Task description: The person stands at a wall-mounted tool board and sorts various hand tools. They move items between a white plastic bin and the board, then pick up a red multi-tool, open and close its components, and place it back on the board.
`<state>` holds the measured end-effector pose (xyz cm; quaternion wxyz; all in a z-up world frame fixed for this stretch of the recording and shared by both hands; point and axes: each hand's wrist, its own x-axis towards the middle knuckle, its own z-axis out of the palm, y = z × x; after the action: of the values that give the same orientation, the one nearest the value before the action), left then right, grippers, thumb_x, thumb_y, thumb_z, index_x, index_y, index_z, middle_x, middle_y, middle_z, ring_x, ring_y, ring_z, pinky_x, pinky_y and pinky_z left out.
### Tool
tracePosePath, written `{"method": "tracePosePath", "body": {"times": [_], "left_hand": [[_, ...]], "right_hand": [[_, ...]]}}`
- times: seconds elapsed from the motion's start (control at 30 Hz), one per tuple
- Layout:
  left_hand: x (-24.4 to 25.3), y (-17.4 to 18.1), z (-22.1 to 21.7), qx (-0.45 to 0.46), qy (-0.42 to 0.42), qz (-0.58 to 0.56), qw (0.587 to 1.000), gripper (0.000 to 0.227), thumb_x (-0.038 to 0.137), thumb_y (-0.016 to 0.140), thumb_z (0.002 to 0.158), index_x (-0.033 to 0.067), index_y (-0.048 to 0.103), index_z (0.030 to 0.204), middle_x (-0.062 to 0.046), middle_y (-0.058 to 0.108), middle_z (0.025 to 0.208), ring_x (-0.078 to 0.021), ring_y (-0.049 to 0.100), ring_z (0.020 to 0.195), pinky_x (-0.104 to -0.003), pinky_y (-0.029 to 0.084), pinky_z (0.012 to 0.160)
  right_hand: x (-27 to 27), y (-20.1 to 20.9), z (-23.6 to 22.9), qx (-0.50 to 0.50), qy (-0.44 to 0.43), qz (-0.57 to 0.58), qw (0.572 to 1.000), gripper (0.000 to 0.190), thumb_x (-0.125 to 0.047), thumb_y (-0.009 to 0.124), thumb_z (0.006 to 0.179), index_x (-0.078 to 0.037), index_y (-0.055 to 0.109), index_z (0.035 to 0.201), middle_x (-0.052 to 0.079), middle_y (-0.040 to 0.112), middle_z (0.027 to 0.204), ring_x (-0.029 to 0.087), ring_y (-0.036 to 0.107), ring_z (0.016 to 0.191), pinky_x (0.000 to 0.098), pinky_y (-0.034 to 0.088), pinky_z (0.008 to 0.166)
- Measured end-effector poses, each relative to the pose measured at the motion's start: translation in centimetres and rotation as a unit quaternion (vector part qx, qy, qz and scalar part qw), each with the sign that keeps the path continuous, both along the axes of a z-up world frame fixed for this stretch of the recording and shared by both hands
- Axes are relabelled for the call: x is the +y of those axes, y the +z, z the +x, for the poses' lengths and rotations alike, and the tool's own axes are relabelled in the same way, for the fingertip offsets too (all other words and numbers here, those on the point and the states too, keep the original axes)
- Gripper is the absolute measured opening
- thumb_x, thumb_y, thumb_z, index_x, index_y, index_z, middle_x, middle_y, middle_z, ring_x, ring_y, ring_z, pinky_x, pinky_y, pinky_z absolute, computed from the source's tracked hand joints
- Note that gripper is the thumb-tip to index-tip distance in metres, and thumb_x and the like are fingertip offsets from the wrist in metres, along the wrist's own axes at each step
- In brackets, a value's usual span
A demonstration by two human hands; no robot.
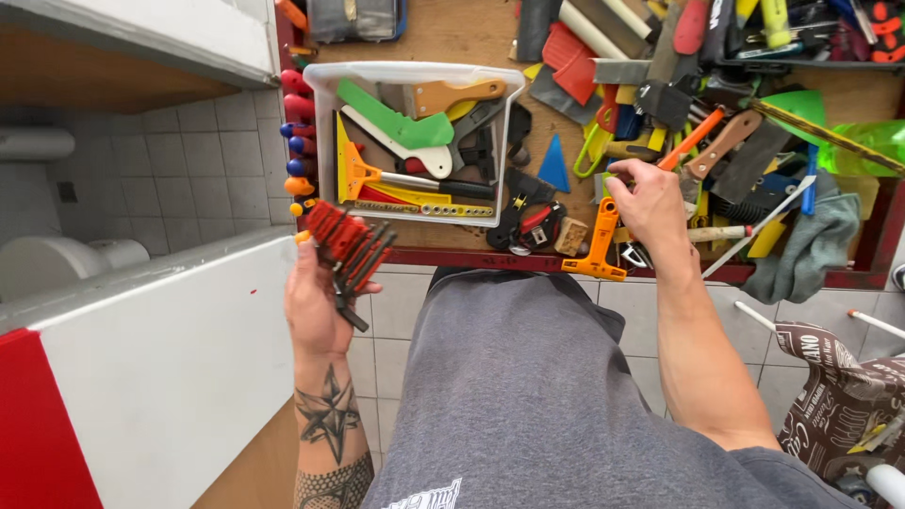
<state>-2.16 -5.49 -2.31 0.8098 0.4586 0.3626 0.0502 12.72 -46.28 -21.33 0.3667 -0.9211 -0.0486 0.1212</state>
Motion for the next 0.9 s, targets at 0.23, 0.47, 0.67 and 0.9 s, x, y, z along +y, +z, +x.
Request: {"method": "tracePosePath", "body": {"times": [0.23,0.47,0.67,0.9], "left_hand": [[3.3,-1.4,-0.7,-0.004,0.028,-0.009,1.000,0.045,0.037,0.047,0.107,0.0009,0.064,0.129,-0.021,0.074,0.119,-0.0389,0.077,0.085,-0.048,0.069,0.054],[5.1,-2.9,1.1,0.012,-0.021,-0.031,0.999,0.044,0.037,0.050,0.106,-0.0001,0.066,0.124,-0.025,0.074,0.111,-0.0404,0.077,0.083,-0.050,0.068,0.054],[7.3,-4.0,2.4,0.018,-0.067,-0.054,0.996,0.045,0.038,0.051,0.105,-0.0002,0.064,0.126,-0.027,0.073,0.114,-0.0397,0.077,0.087,-0.049,0.069,0.057],[9.4,-6.1,3.2,0.025,-0.096,-0.106,0.989,0.054,0.047,0.048,0.104,0.0017,0.063,0.128,-0.025,0.072,0.121,-0.0403,0.076,0.093,-0.052,0.068,0.060]], "right_hand": [[0.5,0.8,-1.5,0.035,-0.026,-0.023,0.999,0.020,-0.024,0.074,0.098,-0.017,0.078,0.117,0.007,0.075,0.094,0.024,0.073,0.084,0.0382,0.058,0.075],[2.7,4.3,-3.9,0.042,-0.072,-0.022,0.996,0.021,-0.015,0.074,0.098,-0.012,0.079,0.118,0.013,0.075,0.094,0.028,0.072,0.079,0.0360,0.057,0.071],[3.4,4.7,-8.3,0.077,-0.119,-0.045,0.989,0.022,-0.014,0.074,0.097,-0.009,0.079,0.117,0.017,0.075,0.097,0.029,0.073,0.082,0.0392,0.058,0.072],[6.4,4.9,-11.2,0.099,-0.117,-0.055,0.987,0.021,-0.014,0.074,0.097,-0.008,0.079,0.117,0.020,0.074,0.096,0.035,0.073,0.081,0.0414,0.059,0.069]]}}
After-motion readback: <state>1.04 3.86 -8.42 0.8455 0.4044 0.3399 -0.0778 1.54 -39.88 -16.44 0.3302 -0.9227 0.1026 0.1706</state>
